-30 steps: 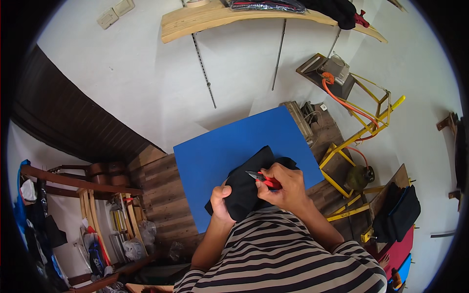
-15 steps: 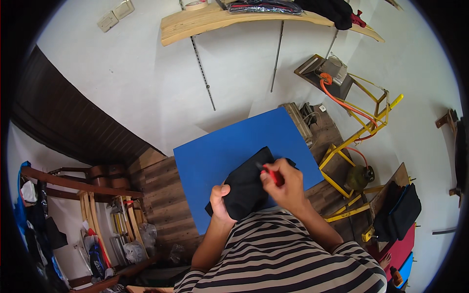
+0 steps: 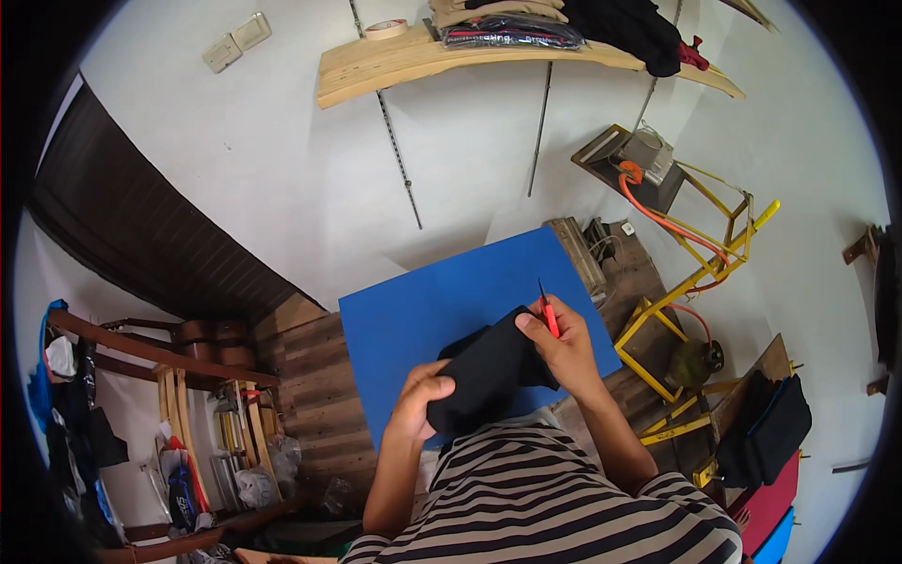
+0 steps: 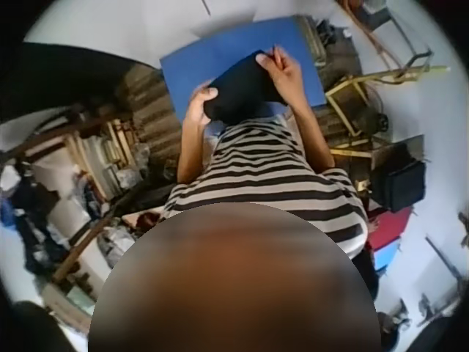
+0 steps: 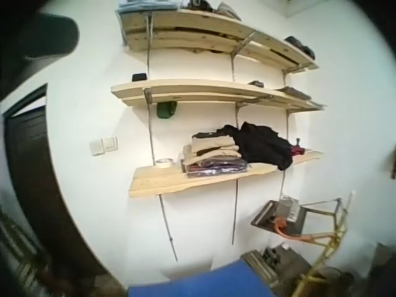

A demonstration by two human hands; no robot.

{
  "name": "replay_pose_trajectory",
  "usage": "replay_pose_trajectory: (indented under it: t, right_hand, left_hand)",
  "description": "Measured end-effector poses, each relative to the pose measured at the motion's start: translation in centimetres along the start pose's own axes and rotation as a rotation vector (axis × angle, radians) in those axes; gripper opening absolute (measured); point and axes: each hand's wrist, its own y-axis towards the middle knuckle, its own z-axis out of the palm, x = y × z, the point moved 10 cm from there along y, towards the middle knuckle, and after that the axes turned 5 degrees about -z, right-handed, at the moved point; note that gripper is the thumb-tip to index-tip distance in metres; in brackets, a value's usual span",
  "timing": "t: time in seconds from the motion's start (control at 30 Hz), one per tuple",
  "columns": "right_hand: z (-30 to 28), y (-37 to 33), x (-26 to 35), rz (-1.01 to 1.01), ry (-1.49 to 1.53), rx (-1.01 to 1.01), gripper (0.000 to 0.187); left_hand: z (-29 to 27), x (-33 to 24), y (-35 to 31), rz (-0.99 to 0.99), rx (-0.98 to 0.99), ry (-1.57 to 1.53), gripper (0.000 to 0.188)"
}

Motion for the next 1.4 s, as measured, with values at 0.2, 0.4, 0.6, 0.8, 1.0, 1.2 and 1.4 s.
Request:
replay_pose_trajectory:
  t: [0.2,0.4,0.6,0.8,1.0,1.2,1.4]
  right_hand:
    - [0.2,1.6,1.2,-0.100,-0.090,0.109,0.014]
    - [-3.0,1.1,4.1,-0.222,-0.106,-0.079,0.022]
    - [-4.6,-0.9,6.5,-0.301,-0.351,0.030,0.022]
    - [-6.4,-0.7,6.7,-0.463,-0.464,0.011,0.022]
    - [-6.8,-0.9,6.5,-0.532,-0.514,0.050,0.028]
    - [-7.4,-0.4,6.5,-0.474,-0.510,0.053,0.026]
    - [-8.4,-0.9,6.9,-0.554,-0.562,0.065,0.023]
  left_hand:
    - [3.4,1.3,0.5,0.110,0.275,-0.262,0.066]
    - [7.2,0.8,1.8,0.200,0.176,-0.482,0.078]
    - [10.3,0.4,3.1,0.220,0.254,-0.490,0.077]
    - [10.5,2.7,4.5,0.201,0.104,-0.368,0.070]
    - [10.7,3.2,5.0,0.275,0.025,-0.322,0.060]
    - [12.2,3.1,5.8,0.303,0.027,-0.288,0.054]
    - [13.0,5.0,7.2,0.269,0.033,-0.346,0.049]
